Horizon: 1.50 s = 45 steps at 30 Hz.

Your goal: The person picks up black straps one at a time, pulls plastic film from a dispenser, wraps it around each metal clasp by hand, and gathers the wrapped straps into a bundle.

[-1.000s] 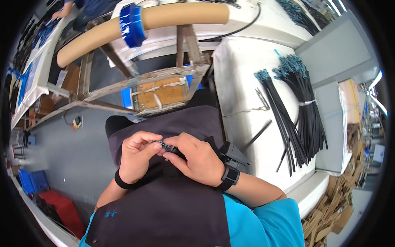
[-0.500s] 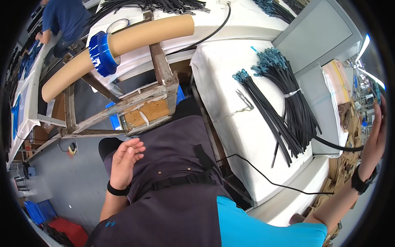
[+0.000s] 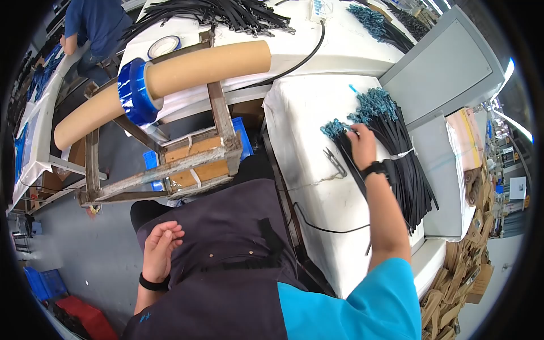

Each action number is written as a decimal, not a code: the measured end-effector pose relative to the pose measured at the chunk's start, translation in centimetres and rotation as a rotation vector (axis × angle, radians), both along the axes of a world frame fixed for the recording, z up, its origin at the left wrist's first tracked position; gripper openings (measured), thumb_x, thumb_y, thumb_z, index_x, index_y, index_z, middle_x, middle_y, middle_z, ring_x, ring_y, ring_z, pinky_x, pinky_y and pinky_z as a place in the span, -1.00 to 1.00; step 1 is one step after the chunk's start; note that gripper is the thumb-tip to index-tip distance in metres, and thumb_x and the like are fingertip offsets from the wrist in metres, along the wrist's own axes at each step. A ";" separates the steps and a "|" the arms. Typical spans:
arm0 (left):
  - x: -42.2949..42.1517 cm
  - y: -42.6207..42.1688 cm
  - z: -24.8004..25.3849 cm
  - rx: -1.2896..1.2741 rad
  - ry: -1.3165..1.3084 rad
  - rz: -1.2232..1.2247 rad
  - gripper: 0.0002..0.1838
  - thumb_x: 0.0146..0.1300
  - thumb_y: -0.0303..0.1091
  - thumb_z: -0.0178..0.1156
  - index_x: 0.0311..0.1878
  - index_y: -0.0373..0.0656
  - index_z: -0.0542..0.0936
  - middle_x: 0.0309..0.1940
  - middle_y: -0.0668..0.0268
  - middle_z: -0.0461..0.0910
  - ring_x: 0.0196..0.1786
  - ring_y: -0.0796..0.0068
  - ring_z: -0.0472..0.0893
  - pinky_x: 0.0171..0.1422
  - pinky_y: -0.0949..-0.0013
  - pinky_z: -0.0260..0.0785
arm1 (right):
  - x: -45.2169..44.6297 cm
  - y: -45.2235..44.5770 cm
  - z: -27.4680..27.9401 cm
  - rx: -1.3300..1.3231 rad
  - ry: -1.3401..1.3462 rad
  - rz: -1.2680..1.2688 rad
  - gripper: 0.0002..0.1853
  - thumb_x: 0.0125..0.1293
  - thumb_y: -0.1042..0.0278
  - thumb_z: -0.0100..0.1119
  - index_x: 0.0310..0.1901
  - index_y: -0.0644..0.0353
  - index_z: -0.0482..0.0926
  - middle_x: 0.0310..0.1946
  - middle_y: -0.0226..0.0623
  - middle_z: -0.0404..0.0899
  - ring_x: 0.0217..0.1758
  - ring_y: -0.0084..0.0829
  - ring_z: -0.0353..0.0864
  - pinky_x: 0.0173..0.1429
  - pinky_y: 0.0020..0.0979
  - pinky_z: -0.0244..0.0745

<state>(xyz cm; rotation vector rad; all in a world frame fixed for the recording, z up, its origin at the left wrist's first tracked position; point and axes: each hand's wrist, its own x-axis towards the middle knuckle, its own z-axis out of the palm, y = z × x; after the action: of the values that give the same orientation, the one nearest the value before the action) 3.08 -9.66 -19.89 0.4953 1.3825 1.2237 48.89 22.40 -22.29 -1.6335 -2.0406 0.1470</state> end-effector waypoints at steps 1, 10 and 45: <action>0.3 0.1 -0.1 0.005 0.002 0.001 -0.73 0.40 -0.36 0.01 0.08 -0.25 0.46 -0.07 0.25 0.55 -0.02 0.48 0.55 0.04 0.44 0.40 | -0.1 0.9 -1.8 0.065 -0.024 0.044 -0.80 0.26 0.38 0.17 -0.12 0.24 0.54 -0.31 -0.09 0.54 -0.19 -0.10 0.51 -0.08 -0.22 0.40; 2.0 2.8 -0.9 -0.067 -0.103 -0.009 -0.74 0.37 -0.40 0.06 0.07 -0.26 0.48 -0.06 0.25 0.56 -0.03 0.52 0.54 0.03 0.48 0.37 | -2.3 -0.9 -3.2 0.053 0.024 -0.057 -0.65 0.32 0.27 0.08 0.05 0.29 0.50 0.00 -0.03 0.48 0.09 -0.06 0.39 0.22 -0.18 0.26; 2.1 4.8 -1.1 -0.078 -0.042 -0.069 -0.77 0.39 -0.39 0.03 0.05 -0.22 0.49 -0.08 0.30 0.57 -0.05 0.54 0.55 0.02 0.49 0.37 | -6.2 3.2 -3.3 -0.034 -0.103 0.025 -0.71 0.02 0.29 0.33 -0.23 0.19 0.52 -0.07 -0.12 0.43 0.02 -0.09 0.42 0.10 -0.17 0.36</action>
<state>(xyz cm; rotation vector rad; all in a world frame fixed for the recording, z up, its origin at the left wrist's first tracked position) 5.18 -4.88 -21.01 0.4565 1.3610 1.1145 42.70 25.57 -25.60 -1.6678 -2.1473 0.1092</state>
